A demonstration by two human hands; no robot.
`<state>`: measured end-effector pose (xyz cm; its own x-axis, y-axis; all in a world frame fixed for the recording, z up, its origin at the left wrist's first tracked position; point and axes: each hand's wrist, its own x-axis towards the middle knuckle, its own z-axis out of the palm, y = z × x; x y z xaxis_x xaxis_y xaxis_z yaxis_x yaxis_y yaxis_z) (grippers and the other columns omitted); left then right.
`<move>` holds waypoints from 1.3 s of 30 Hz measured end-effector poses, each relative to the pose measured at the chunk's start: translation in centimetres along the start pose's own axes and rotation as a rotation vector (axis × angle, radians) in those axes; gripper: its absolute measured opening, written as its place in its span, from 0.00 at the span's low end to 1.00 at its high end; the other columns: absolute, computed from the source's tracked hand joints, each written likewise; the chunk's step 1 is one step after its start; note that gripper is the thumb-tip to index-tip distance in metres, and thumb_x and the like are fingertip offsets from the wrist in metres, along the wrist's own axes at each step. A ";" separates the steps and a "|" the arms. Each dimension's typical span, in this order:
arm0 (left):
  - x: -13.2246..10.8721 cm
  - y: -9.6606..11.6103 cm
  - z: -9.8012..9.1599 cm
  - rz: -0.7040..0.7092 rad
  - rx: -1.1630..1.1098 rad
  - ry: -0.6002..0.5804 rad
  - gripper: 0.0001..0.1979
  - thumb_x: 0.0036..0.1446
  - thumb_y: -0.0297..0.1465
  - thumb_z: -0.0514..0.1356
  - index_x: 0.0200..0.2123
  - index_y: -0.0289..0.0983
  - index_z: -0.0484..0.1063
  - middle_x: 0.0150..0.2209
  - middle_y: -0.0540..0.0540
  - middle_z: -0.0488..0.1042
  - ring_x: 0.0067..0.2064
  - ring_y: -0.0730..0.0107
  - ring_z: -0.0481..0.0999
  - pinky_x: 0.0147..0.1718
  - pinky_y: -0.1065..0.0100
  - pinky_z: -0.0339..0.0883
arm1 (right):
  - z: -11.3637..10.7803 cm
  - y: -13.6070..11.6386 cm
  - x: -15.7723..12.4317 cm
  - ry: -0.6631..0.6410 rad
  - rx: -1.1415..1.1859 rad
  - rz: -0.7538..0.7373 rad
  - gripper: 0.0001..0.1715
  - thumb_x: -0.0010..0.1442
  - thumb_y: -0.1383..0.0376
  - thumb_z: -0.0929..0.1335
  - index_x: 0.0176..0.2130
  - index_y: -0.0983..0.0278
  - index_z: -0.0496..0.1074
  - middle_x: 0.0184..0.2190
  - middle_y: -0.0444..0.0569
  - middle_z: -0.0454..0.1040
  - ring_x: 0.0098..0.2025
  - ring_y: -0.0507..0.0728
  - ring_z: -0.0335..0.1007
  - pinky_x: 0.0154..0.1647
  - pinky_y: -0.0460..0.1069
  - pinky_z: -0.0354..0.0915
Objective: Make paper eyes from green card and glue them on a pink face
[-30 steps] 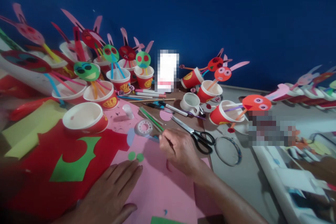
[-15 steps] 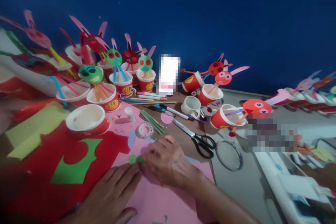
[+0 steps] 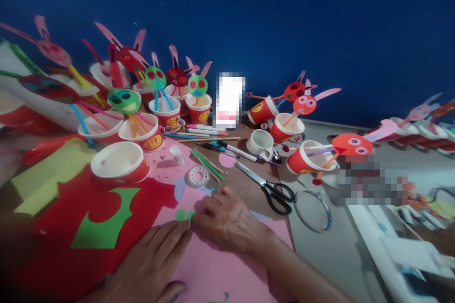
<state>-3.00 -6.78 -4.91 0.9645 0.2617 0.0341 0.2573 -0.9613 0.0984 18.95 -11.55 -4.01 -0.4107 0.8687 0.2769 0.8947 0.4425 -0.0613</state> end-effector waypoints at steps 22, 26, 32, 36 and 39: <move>-0.2 0.3 -0.4 0.007 0.027 -0.019 0.29 0.62 0.46 0.51 0.56 0.30 0.67 0.56 0.39 0.71 0.54 0.52 0.67 0.51 0.55 0.56 | 0.1 -0.1 0.1 0.059 0.011 0.022 0.07 0.64 0.64 0.65 0.34 0.62 0.71 0.29 0.44 0.72 0.29 0.53 0.61 0.36 0.52 0.51; -0.1 0.2 -0.6 0.021 0.021 -0.016 0.28 0.62 0.46 0.51 0.57 0.32 0.67 0.56 0.40 0.71 0.55 0.53 0.67 0.52 0.57 0.56 | 0.2 -0.2 0.1 0.053 0.010 0.026 0.07 0.64 0.63 0.65 0.34 0.62 0.71 0.30 0.44 0.72 0.30 0.52 0.62 0.36 0.52 0.51; -0.4 -0.2 2.4 0.044 -0.031 0.001 0.33 0.59 0.49 0.51 0.58 0.32 0.64 0.58 0.37 0.68 0.54 0.51 0.68 0.51 0.57 0.59 | 0.4 -0.2 -0.1 0.020 0.017 0.047 0.08 0.64 0.63 0.64 0.36 0.62 0.71 0.30 0.45 0.72 0.30 0.53 0.63 0.37 0.53 0.52; -0.8 -0.2 3.3 0.031 -0.060 -0.024 0.33 0.59 0.48 0.52 0.60 0.33 0.62 0.59 0.37 0.67 0.55 0.51 0.66 0.53 0.56 0.58 | 0.4 -0.2 -0.1 0.027 0.002 0.035 0.07 0.64 0.63 0.64 0.37 0.63 0.71 0.29 0.45 0.71 0.30 0.54 0.63 0.35 0.53 0.53; -0.8 -0.1 3.2 0.026 -0.076 -0.047 0.33 0.58 0.48 0.53 0.61 0.33 0.61 0.58 0.37 0.67 0.56 0.51 0.65 0.54 0.56 0.57 | 0.3 -0.3 0.0 0.019 -0.010 0.028 0.08 0.64 0.63 0.64 0.36 0.63 0.71 0.28 0.45 0.70 0.30 0.54 0.63 0.35 0.52 0.53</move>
<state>-3.64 -7.14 -8.12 0.9729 0.2310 -0.0094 0.2291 -0.9578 0.1734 18.66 -11.63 -4.33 -0.3818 0.8764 0.2936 0.9076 0.4155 -0.0602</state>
